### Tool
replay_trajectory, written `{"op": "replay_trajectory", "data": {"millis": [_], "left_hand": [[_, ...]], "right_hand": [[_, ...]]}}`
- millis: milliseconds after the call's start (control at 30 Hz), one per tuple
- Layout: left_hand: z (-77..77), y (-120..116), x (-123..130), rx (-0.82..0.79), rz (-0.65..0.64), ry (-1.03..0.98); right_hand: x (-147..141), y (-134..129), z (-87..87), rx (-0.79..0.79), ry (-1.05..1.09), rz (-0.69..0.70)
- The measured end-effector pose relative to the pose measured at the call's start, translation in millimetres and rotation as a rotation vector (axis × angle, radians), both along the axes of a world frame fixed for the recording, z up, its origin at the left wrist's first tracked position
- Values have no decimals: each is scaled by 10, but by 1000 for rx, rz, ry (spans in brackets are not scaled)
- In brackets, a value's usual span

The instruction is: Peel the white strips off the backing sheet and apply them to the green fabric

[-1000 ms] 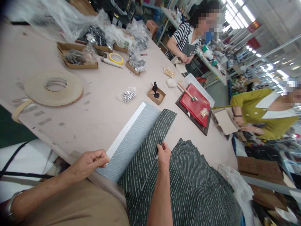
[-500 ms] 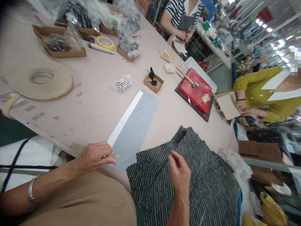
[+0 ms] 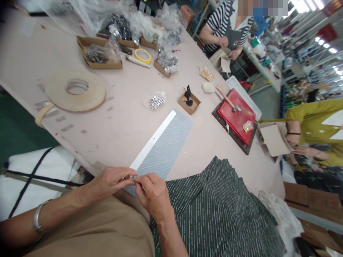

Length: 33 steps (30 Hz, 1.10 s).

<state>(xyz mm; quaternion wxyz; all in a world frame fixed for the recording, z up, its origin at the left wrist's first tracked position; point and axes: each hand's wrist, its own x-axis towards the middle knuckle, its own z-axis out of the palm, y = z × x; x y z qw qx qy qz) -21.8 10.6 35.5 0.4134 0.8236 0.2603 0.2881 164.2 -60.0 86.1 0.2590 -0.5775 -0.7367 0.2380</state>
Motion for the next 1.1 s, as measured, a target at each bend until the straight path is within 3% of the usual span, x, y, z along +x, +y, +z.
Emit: {"op": "replay_trajectory", "data": {"millis": [100,267,433,567,700,933,1100], "left_hand": [[-12,6,6,-88,-11,19],[33,57,-9,-137,127,29],[82,-13,-71,-180,46,-27],[41,-74,-88,-446,74,40],[15,-62,-94,-668,129,110],[-12,-60,-118,-789,141,126],[-23,-31,-172,-802,185,99]], "right_hand": [[-76,93,-49,-61,87,-125],[-207,345,-233,-427,514,-484],[71,716,-628,-451,622,-758],[398,997,-883,-475,578,-743],[502,1201,-956,-474,440,-697],[472,1393,-930,-474,154,-599],[577,1419,-867,-473,-19,-644]]}}
